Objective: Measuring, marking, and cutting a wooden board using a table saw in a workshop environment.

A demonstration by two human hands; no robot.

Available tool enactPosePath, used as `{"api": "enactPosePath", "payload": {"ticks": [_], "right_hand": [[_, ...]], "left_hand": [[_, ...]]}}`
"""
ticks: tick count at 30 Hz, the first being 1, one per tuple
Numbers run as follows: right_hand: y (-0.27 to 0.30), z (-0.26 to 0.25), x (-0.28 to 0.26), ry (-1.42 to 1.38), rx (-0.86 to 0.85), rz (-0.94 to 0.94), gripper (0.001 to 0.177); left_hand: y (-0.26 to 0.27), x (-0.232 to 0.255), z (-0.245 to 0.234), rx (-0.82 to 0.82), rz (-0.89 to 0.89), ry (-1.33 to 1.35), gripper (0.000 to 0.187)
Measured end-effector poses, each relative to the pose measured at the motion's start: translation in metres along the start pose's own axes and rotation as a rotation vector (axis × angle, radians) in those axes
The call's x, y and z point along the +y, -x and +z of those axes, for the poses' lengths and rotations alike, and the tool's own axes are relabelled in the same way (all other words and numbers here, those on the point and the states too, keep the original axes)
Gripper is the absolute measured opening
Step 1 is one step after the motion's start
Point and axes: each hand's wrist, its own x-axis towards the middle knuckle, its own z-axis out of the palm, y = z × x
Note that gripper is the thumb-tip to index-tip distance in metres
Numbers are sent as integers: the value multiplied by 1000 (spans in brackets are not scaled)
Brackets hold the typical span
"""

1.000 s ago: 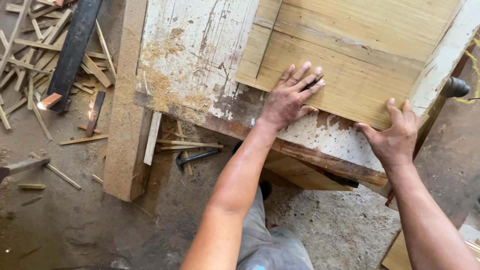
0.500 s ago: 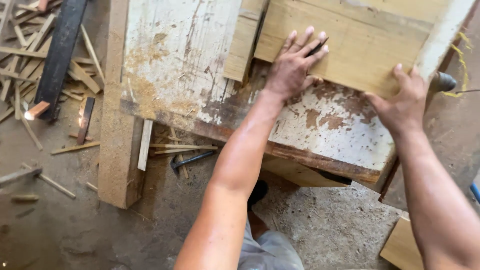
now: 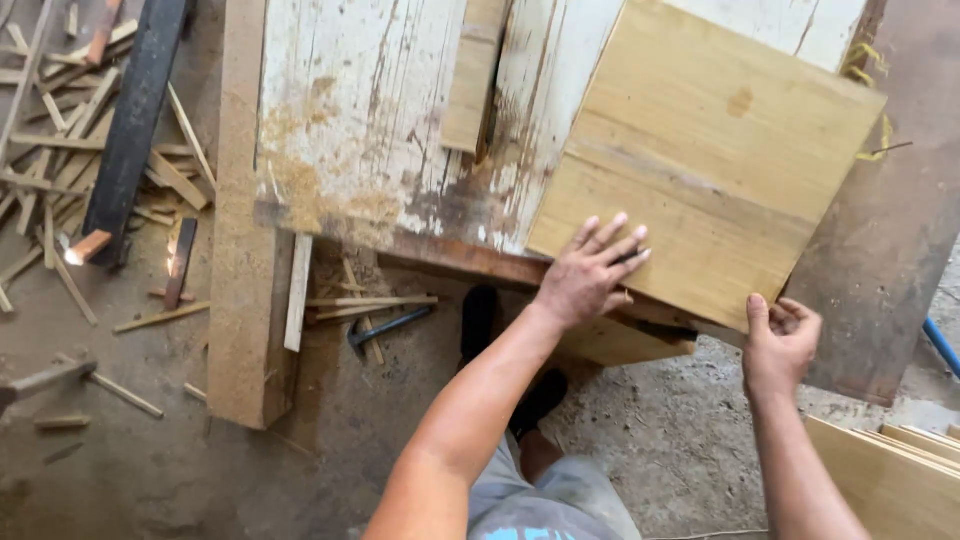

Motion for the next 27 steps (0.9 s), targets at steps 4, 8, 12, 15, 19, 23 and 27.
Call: {"api": "enactPosePath", "payload": {"ticks": [4,8,12,15,19,23,27], "right_hand": [[42,-12,25,-427,87,372,31],[59,-65,23,-231,-105,225,28],[29,-147,-23,-117,-199,353,31],[-10,-188,-30,-63,-290,368,40],[-75,-199,27,115,-485,429,66],[-97,-197,52,143,-585,387,75],[-84,-197,19,206,-506,457,64]], "left_hand": [[63,36,44,213,71,-384,63],[86,71,22,374,148,-147,58],[81,126,-72,465,211,-117,39],[66,149,-110,622,164,-133,28],[49,156,-134,700,133,-162,14],[45,157,-133,687,116,-192,12],[45,156,-135,670,120,-165,10]]}}
